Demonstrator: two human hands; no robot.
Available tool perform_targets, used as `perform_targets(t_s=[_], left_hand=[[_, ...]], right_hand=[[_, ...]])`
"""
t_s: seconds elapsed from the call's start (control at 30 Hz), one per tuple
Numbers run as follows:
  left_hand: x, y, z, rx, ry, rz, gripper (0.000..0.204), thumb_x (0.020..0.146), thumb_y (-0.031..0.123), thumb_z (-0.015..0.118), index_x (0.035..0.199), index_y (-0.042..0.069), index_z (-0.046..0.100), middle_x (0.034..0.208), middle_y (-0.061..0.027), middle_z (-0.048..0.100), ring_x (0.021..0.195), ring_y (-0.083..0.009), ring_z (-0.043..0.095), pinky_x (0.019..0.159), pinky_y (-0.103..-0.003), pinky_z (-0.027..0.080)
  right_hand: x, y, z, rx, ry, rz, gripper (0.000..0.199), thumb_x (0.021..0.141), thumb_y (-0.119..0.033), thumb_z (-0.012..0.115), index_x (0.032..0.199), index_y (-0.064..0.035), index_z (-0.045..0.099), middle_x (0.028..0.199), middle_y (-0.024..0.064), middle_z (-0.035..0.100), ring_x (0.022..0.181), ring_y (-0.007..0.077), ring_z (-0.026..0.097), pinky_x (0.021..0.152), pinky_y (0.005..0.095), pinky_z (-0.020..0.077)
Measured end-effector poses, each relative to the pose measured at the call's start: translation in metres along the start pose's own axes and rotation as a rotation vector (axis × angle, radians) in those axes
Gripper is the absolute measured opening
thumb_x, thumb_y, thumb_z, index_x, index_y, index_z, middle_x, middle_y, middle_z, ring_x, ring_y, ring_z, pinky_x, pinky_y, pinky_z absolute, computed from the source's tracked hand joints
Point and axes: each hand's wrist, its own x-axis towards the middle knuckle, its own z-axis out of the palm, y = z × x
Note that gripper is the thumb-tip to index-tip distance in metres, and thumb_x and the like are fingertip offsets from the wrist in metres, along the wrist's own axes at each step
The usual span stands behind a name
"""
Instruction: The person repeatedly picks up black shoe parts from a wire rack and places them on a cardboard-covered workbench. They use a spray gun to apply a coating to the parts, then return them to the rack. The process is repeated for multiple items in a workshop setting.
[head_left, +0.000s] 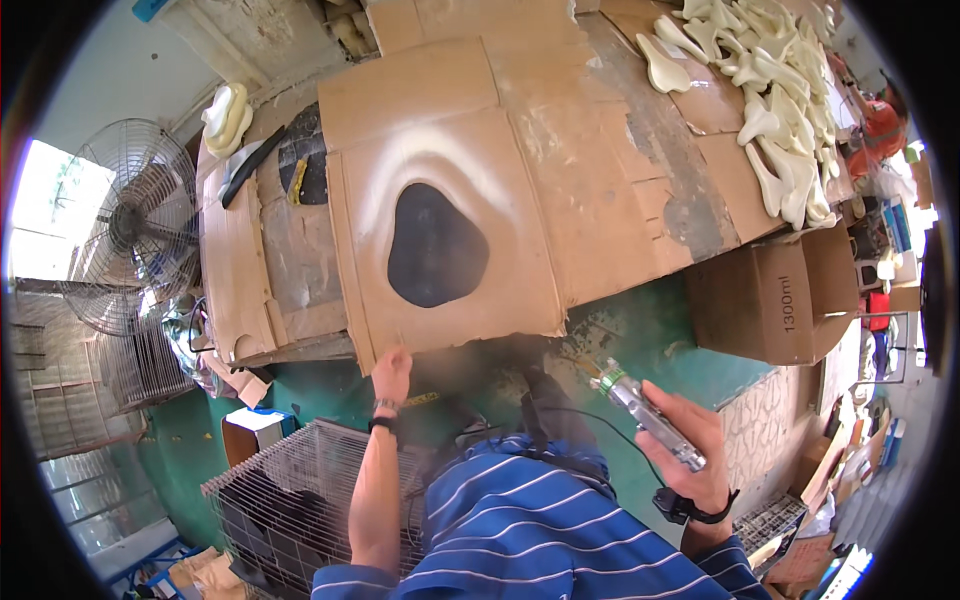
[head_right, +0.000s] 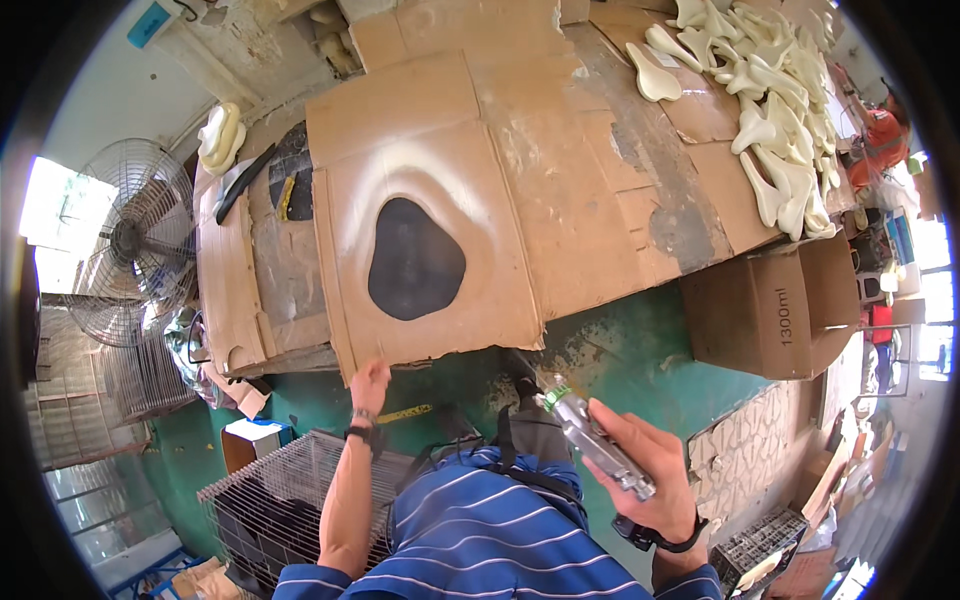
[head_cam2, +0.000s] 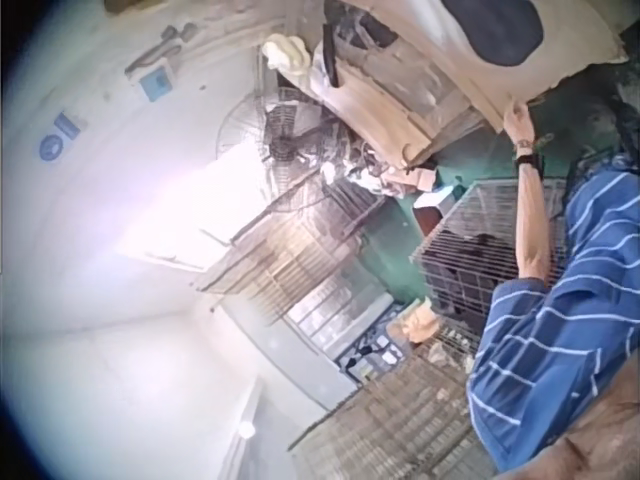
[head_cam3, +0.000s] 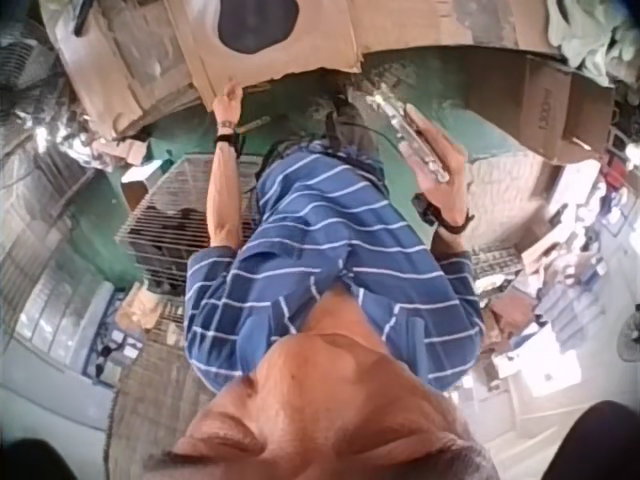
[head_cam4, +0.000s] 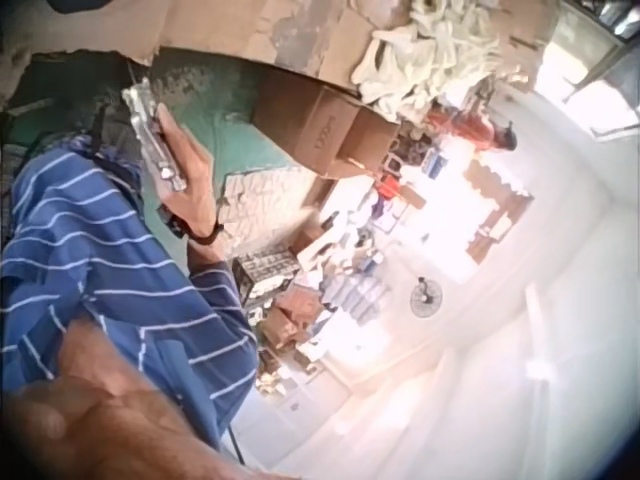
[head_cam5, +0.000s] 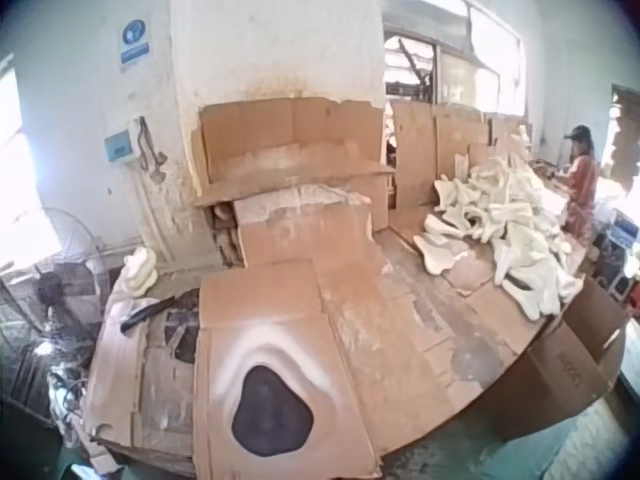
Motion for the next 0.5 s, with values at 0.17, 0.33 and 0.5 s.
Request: perform_targets(t_s=[0.17, 0.33, 0.5], left_hand=[[0.078, 0.052, 0.031, 0.055, 0.220, -0.015, 0.030, 0.087, 0.024, 0.075, 0.114, 0.011, 0.072, 0.088, -0.0114, 0.072, 0.086, -0.0314, 0.069, 0.079, -0.046, 0.055], [0.101, 0.089, 0.048, 0.260, 0.309, -0.176, 0.038, 0.080, 0.019, 0.083, 0.117, 0.022, 0.071, 0.097, -0.0068, 0.064, 0.091, -0.0305, 0.067, 0.078, -0.045, 0.054], [0.097, 0.100, 0.052, 0.294, 0.384, -0.175, 0.032, 0.077, 0.016, 0.085, 0.106, 0.021, 0.074, 0.095, -0.0054, 0.063, 0.089, -0.0293, 0.067, 0.077, -0.044, 0.054]], right_hand=[[-0.002, 0.007, -0.019, -0.033, -0.008, 0.099, 0.062, 0.072, 0.006, 0.076, 0.132, -0.0015, 0.065, 0.089, 0.0175, 0.069, 0.074, 0.0336, 0.068, 0.066, 0.0350, 0.0521], [-0.001, 0.011, -0.036, -0.041, -0.191, 0.148, 0.064, 0.070, 0.008, 0.072, 0.133, -0.0029, 0.065, 0.087, 0.0166, 0.068, 0.072, 0.0327, 0.067, 0.065, 0.0351, 0.0514], [0.029, 0.011, -0.030, -0.005, -0.005, 0.061, 0.062, 0.071, 0.005, 0.074, 0.132, 0.0000, 0.065, 0.084, 0.0161, 0.067, 0.070, 0.0310, 0.066, 0.064, 0.0343, 0.0508]])
